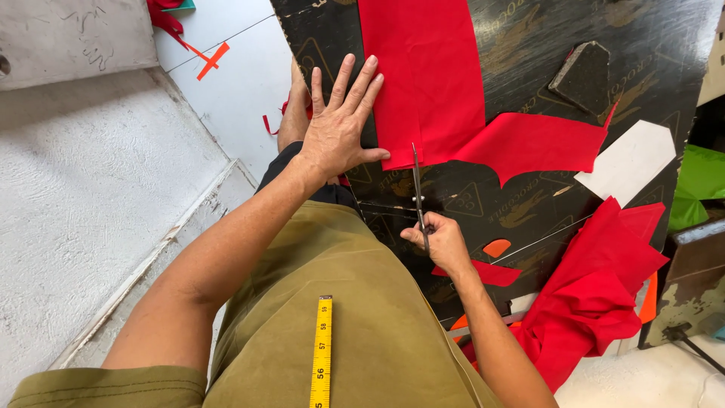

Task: Cutting red fabric into pattern pieces using scissors and aligning orange fabric strips on a cutting table.

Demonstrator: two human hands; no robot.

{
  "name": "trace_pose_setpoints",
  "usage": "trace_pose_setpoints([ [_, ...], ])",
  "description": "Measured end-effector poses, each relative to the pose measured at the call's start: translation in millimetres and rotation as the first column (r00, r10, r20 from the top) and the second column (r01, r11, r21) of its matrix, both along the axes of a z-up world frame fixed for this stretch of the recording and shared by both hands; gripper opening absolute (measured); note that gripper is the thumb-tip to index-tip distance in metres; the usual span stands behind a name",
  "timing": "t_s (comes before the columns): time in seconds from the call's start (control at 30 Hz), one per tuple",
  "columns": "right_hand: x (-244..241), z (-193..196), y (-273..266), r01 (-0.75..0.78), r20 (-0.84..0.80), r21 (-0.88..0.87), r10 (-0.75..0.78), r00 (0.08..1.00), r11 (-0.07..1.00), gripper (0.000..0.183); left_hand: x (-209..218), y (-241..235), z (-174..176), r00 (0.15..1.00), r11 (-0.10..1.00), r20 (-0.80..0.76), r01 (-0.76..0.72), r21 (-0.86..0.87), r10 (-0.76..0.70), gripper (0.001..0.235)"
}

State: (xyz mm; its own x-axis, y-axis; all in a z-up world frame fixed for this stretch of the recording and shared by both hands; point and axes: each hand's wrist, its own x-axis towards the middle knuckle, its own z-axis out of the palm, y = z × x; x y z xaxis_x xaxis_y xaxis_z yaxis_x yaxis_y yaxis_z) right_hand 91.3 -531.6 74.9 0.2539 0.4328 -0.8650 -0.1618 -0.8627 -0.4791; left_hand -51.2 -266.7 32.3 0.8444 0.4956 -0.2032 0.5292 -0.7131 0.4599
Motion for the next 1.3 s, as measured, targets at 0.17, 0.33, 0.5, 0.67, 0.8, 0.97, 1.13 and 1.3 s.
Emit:
trace_pose_setpoints([
  [0.17, 1, 7, 5, -0.084, 0.121, -0.018, 0.085, 0.989, 0.996, 0.049, 1, 1, 2, 1.0, 1.0, -0.008, 0.005, -0.026, -0.006, 0.132],
  [0.33, 0, 9, 2, -0.122, 0.165, 0.023, 0.117, 0.979, 0.992, 0.054, 1, 1, 2, 1.0, 1.0, -0.002, 0.005, -0.017, -0.006, 0.132],
  [0.5, 2, 1, 13, -0.214, 0.213, -0.047, 0.219, 0.952, 0.976, 0.046, -2, -1, -1, 1.0, 1.0, 0.026, 0.003, 0.006, -0.003, 0.132],
  [0.67, 1, 11, 46, -0.17, 0.179, -0.083, 0.183, 0.967, 0.982, 0.045, -1, 2, 1, 1.0, 1.0, 0.018, 0.0, 0.008, 0.0, 0.132],
  [0.8, -1, 6, 37, -0.089, 0.173, 0.007, 0.086, 0.981, 0.996, 0.053, -2, 2, 0, 1.0, 1.0, 0.023, 0.003, 0.002, -0.004, 0.132],
  [0.97, 4, -2, 49, -0.173, 0.215, -0.02, 0.173, 0.961, 0.985, 0.048, -2, 2, 0, 1.0, 0.999, 0.026, -0.004, 0.034, 0.003, 0.132],
  [1.13, 10, -18, 60, -0.188, 0.267, -0.018, 0.186, 0.946, 0.982, 0.044, -1, 1, -3, 0.996, 0.992, 0.065, -0.047, -0.116, 0.055, 0.128],
  [1.3, 12, -26, 52, -0.172, 0.288, -0.043, 0.177, 0.941, 0.984, 0.048, -2, 0, -20, 0.974, 0.994, 0.2, -0.104, -0.029, 0.108, 0.111],
])
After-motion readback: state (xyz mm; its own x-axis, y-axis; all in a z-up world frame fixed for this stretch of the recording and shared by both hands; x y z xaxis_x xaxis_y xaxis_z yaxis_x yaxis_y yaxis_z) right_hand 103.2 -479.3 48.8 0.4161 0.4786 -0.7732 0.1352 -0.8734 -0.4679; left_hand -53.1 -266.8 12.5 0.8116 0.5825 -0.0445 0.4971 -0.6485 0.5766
